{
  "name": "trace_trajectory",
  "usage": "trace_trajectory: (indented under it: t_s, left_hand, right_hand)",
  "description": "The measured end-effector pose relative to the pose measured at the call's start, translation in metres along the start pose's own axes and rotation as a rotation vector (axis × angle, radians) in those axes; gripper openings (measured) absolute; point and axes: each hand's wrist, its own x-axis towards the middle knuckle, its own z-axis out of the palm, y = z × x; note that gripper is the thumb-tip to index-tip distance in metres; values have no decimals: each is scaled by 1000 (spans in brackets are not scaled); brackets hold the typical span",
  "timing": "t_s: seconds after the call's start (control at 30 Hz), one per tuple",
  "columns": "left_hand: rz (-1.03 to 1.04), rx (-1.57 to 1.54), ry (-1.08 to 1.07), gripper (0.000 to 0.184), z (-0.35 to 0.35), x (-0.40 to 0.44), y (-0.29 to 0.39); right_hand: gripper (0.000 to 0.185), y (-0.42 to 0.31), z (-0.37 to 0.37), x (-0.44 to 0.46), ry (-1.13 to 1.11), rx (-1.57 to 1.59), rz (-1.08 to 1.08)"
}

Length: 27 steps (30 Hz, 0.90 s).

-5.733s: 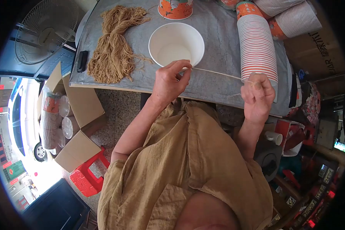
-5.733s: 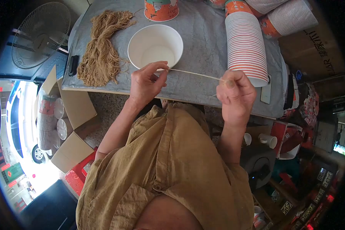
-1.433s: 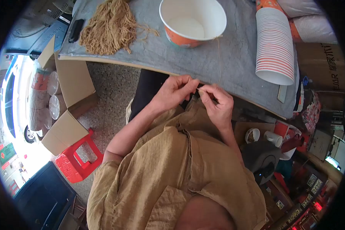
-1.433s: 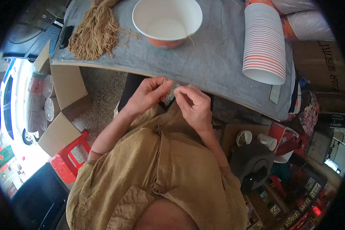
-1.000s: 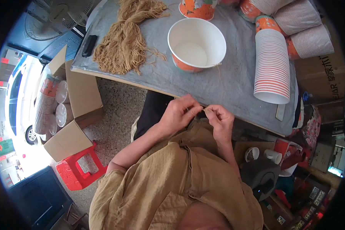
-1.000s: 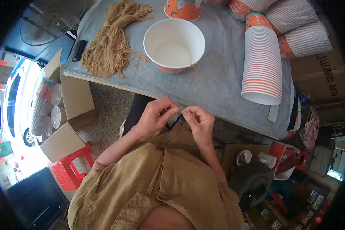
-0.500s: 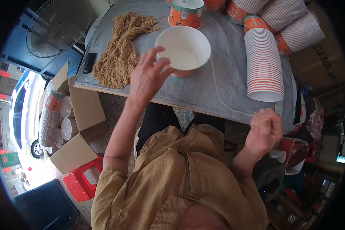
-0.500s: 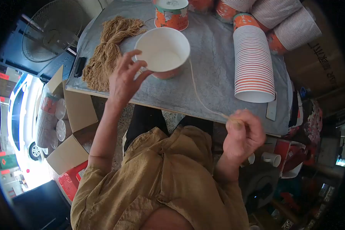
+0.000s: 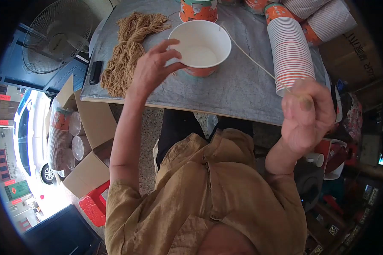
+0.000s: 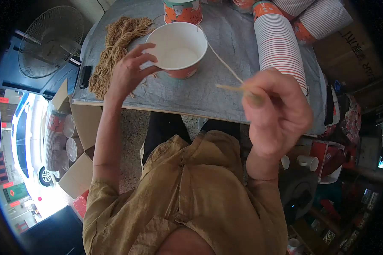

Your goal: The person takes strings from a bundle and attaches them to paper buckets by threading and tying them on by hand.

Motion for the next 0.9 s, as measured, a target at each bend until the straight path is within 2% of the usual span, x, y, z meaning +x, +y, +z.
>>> trace_trajectory:
  t_s: [0.07, 0.1, 0.2, 0.33, 0.43, 0.53, 0.67, 0.77, 0.9]
  left_hand:
    - [8, -55, -30, 27, 9, -6, 15]
    - [76, -109, 1, 24, 14, -11, 20]
    - [32, -211, 88, 22, 20, -23, 28]
    - [-15, -150, 86, 20, 18, -31, 27]
    - [31, -164, 91, 19, 22, -49, 41]
    - [-14, -207, 94, 21, 32, -72, 49]
    - [-69, -238, 101, 22, 41, -90, 62]
    - [-60, -220, 109, 22, 46, -96, 68]
    - [-56, -226, 107, 21, 50, -100, 71]
  right_hand:
    - [11, 2, 13, 8, -52, 23, 34]
    - [10, 4, 18, 11, -77, 32, 56]
    - [10, 22, 22, 21, -187, -1, 197]
    - [10, 70, 31, 22, -296, -211, 305]
    - [8, 97, 31, 12, -435, -319, 400]
    - [7, 101, 28, 5, -626, -493, 318]
    - [6, 97, 31, -5, -770, -577, 367]
    - [6, 99, 32, -12, -815, -603, 483]
    - [6, 101, 33, -22, -808, -616, 499]
